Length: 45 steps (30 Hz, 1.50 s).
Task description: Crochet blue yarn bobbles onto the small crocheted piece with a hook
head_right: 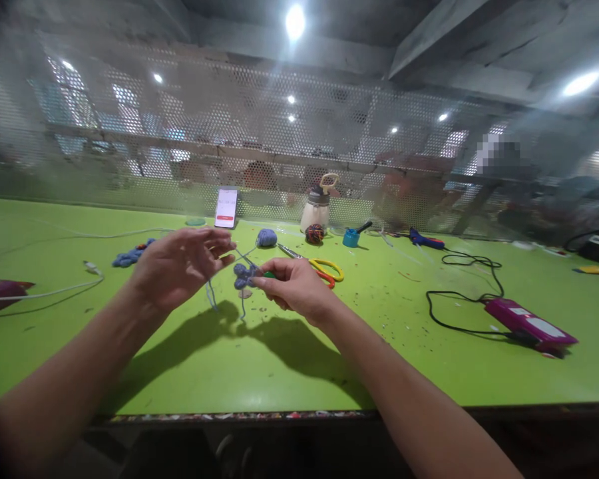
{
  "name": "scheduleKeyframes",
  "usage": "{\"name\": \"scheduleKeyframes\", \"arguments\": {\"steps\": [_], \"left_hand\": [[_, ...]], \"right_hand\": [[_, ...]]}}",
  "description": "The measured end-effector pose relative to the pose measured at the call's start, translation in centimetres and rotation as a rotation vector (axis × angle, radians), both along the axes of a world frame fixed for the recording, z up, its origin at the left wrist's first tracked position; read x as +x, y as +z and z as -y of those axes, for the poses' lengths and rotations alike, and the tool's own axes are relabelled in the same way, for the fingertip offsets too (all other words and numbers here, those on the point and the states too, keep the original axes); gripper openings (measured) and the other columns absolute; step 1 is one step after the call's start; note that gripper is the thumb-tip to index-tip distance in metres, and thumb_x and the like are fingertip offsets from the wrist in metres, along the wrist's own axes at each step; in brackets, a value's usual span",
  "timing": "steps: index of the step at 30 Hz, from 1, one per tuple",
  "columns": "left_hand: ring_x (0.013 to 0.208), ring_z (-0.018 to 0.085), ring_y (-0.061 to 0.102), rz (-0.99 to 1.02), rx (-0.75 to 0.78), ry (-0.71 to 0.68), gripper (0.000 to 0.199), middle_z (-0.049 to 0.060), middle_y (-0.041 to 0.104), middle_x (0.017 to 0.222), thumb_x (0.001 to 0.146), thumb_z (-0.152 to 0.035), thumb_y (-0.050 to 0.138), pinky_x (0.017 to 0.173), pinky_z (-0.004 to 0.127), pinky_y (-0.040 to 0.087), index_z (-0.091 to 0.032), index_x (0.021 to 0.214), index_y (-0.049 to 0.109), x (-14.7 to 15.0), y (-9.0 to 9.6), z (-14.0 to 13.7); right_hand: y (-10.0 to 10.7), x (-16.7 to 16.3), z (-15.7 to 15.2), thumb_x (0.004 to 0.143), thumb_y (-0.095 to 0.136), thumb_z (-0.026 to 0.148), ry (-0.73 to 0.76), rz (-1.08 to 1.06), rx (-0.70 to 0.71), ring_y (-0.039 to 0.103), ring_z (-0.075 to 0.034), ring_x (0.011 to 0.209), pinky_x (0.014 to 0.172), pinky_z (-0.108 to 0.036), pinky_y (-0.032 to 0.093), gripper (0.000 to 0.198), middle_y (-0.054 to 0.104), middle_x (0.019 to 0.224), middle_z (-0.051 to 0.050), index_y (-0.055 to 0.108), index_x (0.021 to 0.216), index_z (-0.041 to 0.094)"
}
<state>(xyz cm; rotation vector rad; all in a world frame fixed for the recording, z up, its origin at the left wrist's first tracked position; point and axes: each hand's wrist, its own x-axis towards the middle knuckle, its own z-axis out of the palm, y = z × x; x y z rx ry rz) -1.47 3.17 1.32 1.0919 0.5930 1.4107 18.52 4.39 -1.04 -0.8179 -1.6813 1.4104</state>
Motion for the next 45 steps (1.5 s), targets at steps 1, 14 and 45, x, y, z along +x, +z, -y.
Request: {"name": "scheduleKeyframes", "arguments": {"steps": [1,14,45], "left_hand": [[0.085,0.015,0.057,-0.007,-0.009,-0.022,0.018,0.004,0.064,0.083,0.081,-0.026,0.064,0.083,0.03,0.045,-0.017,0.091,0.076,0.1,-0.1,0.0],[0.074,0.016,0.061,-0.266,-0.012,-0.033,0.082,0.002,0.064,0.08,0.064,-0.004,0.078,0.072,0.032,0.045,-0.012,0.139,0.045,0.8,-0.8,0.1],[0.073,0.016,0.057,-0.233,-0.091,-0.099,0.07,0.004,0.062,0.08,0.063,-0.006,0.067,0.069,0.031,0.041,-0.009,0.131,0.049,1.3,-1.0,0.4]], "right_hand": [[0.0,-0.1,0.1,0.073,0.076,0.031,-0.003,-0.007,0.001,0.035,-0.005,0.037,0.036,-0.02,0.021,0.02,0.051,0.046,0.007,0.067,0.082,0.016],[0.3,0.5,-0.2,0.074,0.075,0.031,-0.026,-0.011,0.029,0.043,-0.006,0.04,0.037,-0.02,0.027,0.024,0.055,0.054,0.004,0.07,0.09,0.014],[0.0,0.3,-0.2,0.068,0.077,0.026,0.051,-0.03,-0.104,0.033,-0.004,0.035,0.036,-0.019,0.017,0.019,0.048,0.045,0.008,0.062,0.075,0.015]]}}
